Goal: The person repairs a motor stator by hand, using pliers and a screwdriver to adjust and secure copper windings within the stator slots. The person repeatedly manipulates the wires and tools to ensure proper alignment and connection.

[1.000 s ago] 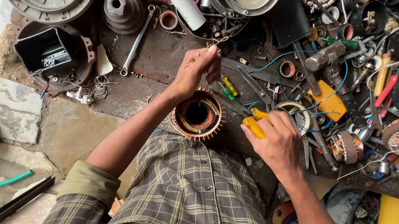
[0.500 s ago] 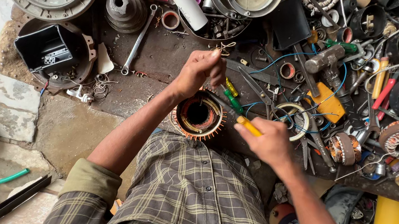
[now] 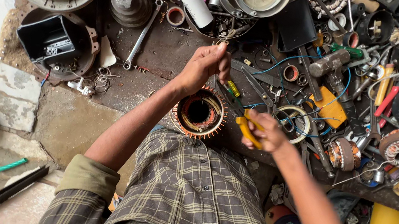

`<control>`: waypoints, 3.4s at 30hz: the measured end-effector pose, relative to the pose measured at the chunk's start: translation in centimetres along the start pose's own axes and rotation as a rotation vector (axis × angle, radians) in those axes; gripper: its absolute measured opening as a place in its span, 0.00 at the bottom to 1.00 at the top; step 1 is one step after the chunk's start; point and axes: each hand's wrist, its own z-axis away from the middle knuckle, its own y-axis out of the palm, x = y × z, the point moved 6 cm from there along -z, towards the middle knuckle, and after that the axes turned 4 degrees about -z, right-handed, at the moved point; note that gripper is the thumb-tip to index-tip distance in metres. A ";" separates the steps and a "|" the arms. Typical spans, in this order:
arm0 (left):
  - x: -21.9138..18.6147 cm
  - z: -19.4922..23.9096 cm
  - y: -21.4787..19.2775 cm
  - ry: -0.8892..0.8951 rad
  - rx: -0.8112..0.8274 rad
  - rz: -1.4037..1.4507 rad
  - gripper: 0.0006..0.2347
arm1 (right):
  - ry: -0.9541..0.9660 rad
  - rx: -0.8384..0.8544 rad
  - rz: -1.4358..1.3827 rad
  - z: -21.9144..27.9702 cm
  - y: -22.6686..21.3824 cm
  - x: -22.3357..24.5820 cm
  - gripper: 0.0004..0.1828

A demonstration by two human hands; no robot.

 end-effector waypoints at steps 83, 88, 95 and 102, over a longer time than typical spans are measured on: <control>1.6 7.1 -3.2 -0.411 -0.151 -0.389 0.14 | -0.920 -0.652 2.174 9.7 15.1 13.4 0.14; 1.7 7.3 -2.9 -0.405 -0.159 -0.353 0.14 | -1.182 -0.017 2.057 8.3 20.3 8.6 0.13; 2.1 7.8 -3.1 -0.367 -0.178 -0.339 0.13 | -1.024 -0.172 2.020 4.6 21.4 6.5 0.13; 2.0 7.4 -3.0 -0.351 -0.154 -0.307 0.12 | -0.973 -0.161 1.979 4.4 21.5 6.4 0.13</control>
